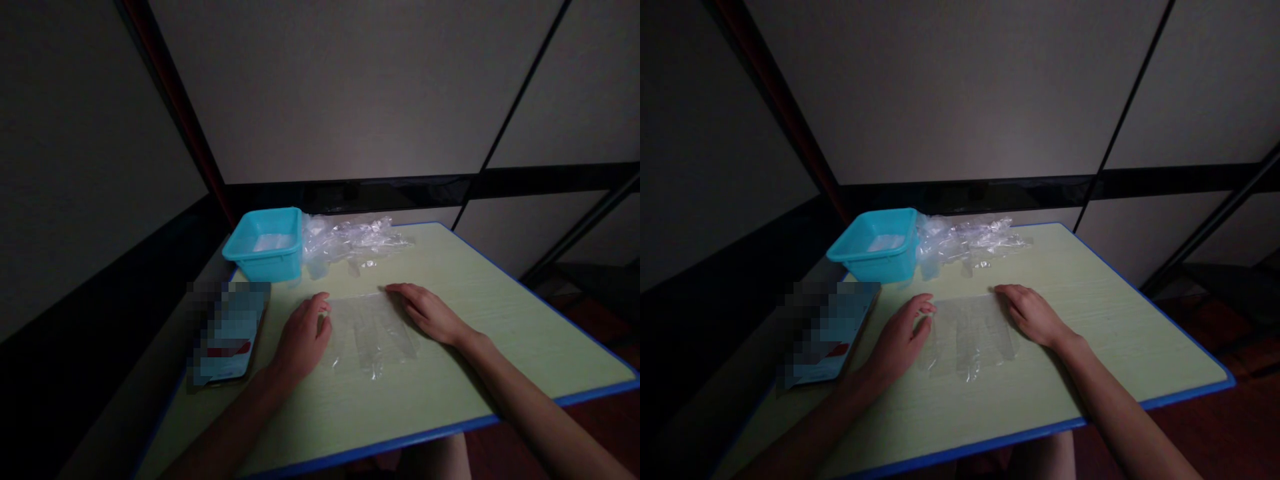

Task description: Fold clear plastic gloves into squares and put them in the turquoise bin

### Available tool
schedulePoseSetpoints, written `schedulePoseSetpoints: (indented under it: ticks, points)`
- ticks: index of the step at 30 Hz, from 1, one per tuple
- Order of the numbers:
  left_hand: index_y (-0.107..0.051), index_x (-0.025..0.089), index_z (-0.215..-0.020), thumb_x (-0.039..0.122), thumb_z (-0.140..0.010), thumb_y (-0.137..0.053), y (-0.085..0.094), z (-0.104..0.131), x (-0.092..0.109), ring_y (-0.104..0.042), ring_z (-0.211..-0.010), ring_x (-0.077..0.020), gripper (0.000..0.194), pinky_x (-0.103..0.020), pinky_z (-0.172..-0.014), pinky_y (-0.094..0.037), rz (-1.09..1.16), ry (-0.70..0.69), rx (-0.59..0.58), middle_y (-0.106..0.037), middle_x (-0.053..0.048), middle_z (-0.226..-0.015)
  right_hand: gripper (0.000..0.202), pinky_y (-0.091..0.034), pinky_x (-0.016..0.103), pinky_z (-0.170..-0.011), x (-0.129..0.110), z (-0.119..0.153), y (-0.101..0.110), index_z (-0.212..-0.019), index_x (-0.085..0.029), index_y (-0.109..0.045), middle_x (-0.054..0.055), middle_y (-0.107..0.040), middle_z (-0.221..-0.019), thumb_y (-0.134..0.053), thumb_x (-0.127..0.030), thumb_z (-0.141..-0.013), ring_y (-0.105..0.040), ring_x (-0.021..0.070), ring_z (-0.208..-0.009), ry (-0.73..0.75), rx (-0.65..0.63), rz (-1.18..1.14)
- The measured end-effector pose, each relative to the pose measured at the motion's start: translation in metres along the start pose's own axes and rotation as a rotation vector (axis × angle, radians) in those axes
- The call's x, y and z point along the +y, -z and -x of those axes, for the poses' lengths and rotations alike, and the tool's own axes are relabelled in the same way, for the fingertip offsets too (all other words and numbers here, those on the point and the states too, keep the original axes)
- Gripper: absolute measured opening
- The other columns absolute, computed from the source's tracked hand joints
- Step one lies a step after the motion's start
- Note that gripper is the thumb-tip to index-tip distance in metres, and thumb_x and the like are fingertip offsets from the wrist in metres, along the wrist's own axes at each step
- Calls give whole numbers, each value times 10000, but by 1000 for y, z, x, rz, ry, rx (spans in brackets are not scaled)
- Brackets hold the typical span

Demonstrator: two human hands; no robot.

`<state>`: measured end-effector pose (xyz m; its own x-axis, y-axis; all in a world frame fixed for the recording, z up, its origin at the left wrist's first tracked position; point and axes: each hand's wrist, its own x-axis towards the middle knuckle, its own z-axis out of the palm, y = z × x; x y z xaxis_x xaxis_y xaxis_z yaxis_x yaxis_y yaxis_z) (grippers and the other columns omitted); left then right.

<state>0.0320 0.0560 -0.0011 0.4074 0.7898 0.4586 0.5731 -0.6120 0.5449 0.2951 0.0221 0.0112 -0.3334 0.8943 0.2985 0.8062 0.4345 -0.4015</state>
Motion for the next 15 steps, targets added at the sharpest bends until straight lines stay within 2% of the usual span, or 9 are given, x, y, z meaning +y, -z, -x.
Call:
schedulePoseSetpoints:
  ticks: [7, 12, 15]
  points:
    - [-464, 155, -1065, 130, -785, -419, 1, -1, 3, -580, -855, -200, 285, -357, -798, -456, -28, 20, -22, -620, -70, -886, 412, -396, 444, -877, 0, -1, 0, -1001, -164, -528, 95, -603, -1037, -347, -14, -663, -519, 238, -1002, 41, 98, -29]
    - [-469, 143, -1096, 143, -799, -418, -1, -1, 2, -578, -912, -211, 302, -374, -836, -453, -60, -9, -22, -621, -91, -951, 494, -408, 396, -820, -4, -2, 0, -1028, -167, -513, 45, -635, -818, -333, -10, -596, -562, 208, -862, 11, 167, -128]
    - [-476, 134, -1097, 141, -800, -422, 0, -1, 1, -558, -985, -231, 303, -395, -864, -443, -105, -27, 8, -602, -121, -1036, 458, -433, 333, -731, -10, -3, 3, -979, -163, -524, 7, -639, -683, -324, -23, -591, -592, 173, -718, -63, 139, -246]
